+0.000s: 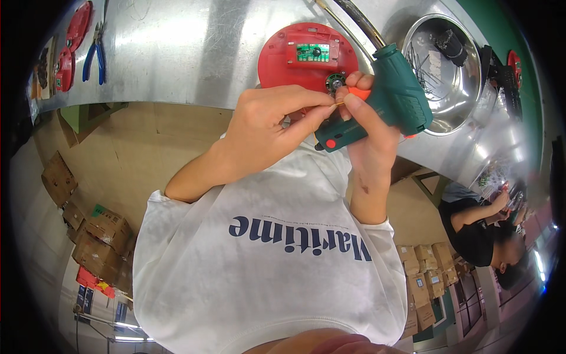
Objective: Soldering wires onto a printed circuit board mounted inside a red circular device housing.
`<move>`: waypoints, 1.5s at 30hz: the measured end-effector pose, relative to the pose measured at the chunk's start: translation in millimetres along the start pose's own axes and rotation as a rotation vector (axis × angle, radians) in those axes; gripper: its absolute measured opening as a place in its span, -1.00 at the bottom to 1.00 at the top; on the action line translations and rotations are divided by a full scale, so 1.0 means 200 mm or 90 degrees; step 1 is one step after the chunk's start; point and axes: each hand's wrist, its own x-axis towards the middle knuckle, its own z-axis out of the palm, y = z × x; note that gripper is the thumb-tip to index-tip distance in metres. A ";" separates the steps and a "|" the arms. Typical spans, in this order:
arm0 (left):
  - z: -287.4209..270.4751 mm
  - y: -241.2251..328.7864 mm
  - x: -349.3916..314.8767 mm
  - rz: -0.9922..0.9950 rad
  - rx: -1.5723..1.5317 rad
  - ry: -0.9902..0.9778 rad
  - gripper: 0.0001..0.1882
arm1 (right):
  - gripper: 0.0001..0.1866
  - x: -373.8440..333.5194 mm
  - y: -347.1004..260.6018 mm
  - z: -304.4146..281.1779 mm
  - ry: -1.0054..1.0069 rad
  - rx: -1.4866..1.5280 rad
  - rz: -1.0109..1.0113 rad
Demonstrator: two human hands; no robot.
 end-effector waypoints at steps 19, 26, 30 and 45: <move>0.00 -0.10 0.02 -0.004 0.078 0.157 -0.89 | -0.76 -0.06 -0.07 0.00 0.046 -0.101 -0.047; 0.04 -0.14 0.06 0.049 0.116 0.230 -0.92 | -0.72 -0.19 -0.17 -0.16 -0.013 -0.287 -0.026; 0.04 -0.14 0.07 0.036 0.123 0.241 -0.92 | -0.68 -0.23 -0.21 -0.20 -0.048 -0.444 0.017; 0.04 -0.13 0.09 0.013 0.119 0.230 -0.94 | -0.67 -0.24 -0.16 -0.34 -0.065 -0.499 -0.062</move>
